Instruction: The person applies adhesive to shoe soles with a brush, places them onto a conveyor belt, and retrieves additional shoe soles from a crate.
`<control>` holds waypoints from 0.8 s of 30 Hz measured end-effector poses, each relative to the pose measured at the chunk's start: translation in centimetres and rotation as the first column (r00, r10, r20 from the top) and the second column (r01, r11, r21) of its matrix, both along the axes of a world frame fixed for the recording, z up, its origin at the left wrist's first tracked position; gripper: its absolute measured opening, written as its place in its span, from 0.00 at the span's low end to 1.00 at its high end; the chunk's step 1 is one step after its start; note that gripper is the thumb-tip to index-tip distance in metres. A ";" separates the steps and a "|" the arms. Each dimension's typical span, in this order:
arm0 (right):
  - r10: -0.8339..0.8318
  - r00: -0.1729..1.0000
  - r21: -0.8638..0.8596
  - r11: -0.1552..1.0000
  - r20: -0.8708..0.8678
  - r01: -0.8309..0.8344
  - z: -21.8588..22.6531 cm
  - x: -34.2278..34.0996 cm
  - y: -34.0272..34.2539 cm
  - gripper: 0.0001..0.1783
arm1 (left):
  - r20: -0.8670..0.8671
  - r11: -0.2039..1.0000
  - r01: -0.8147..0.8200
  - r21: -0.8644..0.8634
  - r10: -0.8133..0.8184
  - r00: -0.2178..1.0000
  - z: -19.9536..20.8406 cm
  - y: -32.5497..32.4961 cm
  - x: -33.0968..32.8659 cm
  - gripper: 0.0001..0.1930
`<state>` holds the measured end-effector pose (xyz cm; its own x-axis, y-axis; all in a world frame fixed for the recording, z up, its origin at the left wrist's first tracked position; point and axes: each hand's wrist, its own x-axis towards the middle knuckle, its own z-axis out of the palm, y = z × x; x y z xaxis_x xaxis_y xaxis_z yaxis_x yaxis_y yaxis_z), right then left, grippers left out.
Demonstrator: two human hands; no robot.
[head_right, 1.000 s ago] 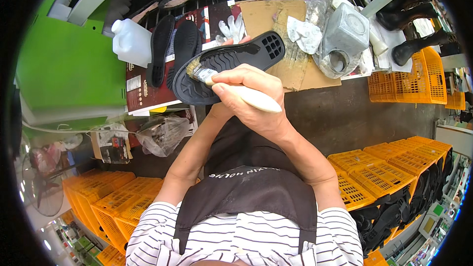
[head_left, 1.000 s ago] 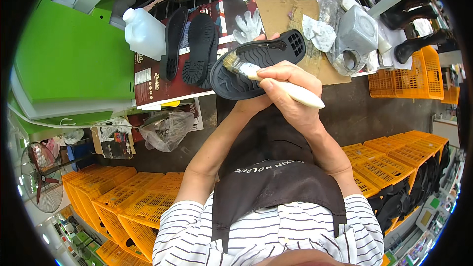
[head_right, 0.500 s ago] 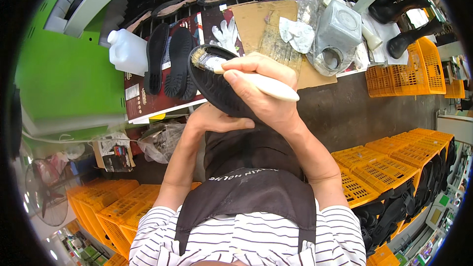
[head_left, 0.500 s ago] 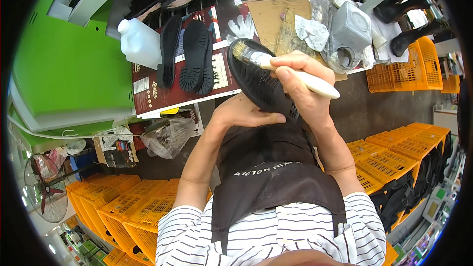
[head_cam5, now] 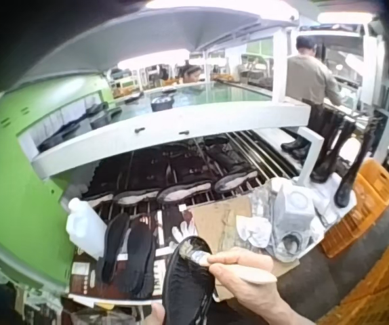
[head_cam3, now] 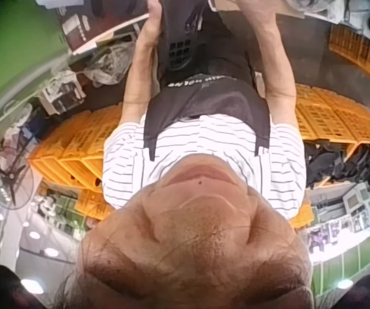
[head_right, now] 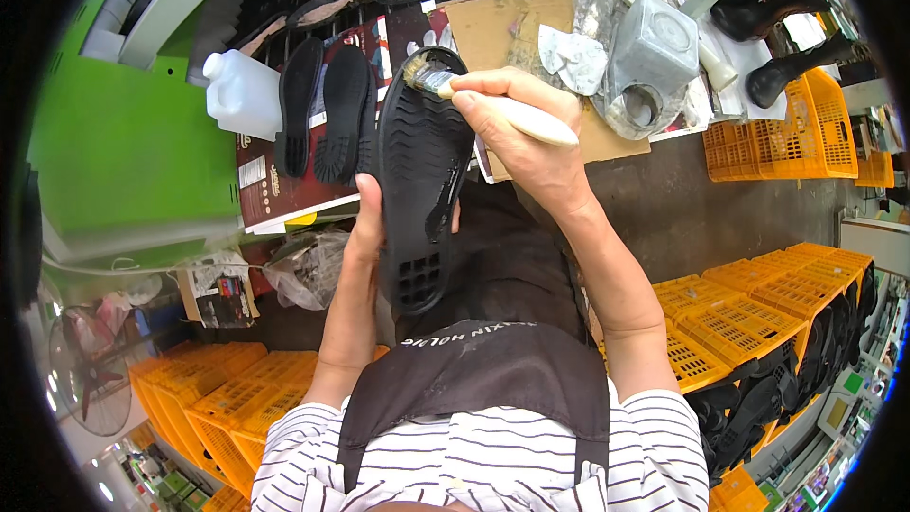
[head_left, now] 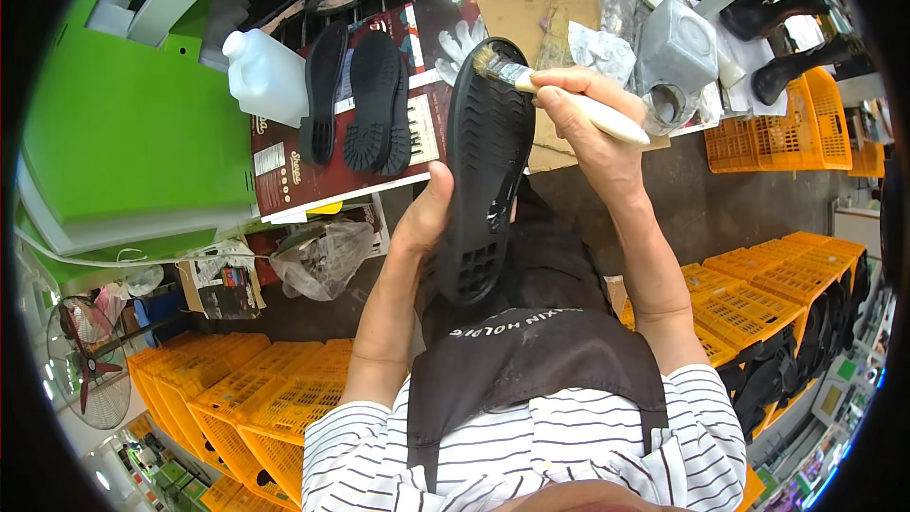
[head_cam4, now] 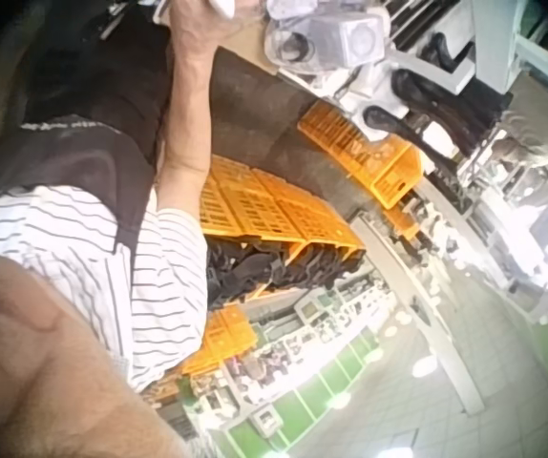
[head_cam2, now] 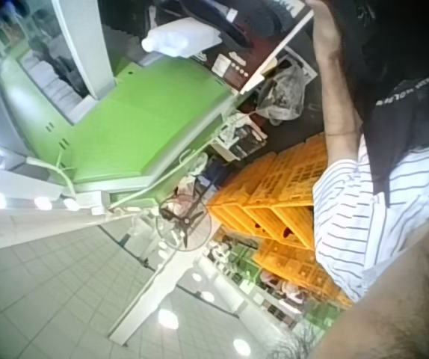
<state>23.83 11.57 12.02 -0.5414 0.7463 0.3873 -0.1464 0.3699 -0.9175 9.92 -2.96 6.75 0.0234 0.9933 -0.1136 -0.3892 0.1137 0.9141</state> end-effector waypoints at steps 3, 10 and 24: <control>0.059 0.996 -0.035 0.998 0.067 -0.057 -0.1 0.3 -0.2 0.08 | 0.128 0.994 -0.100 -0.031 0.103 0.986 -0.5 -0.2 0.0 0.55; 0.258 0.966 0.173 0.952 -0.009 -0.252 -1.3 -0.3 -0.6 0.08 | 0.509 0.989 -0.141 -0.051 0.147 0.848 -0.3 0.2 -0.6 0.47; 0.456 0.890 0.202 0.869 0.021 -0.451 -1.3 -0.6 -4.0 0.09 | 0.684 0.952 -0.305 -0.029 0.242 0.688 -1.2 1.8 -2.7 0.36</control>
<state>23.28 7.54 10.70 -0.7896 0.3285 0.5184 -0.3647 0.4283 -0.8268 7.25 -1.11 5.60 -0.2121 0.9725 -0.0958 -0.9042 -0.1581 0.3967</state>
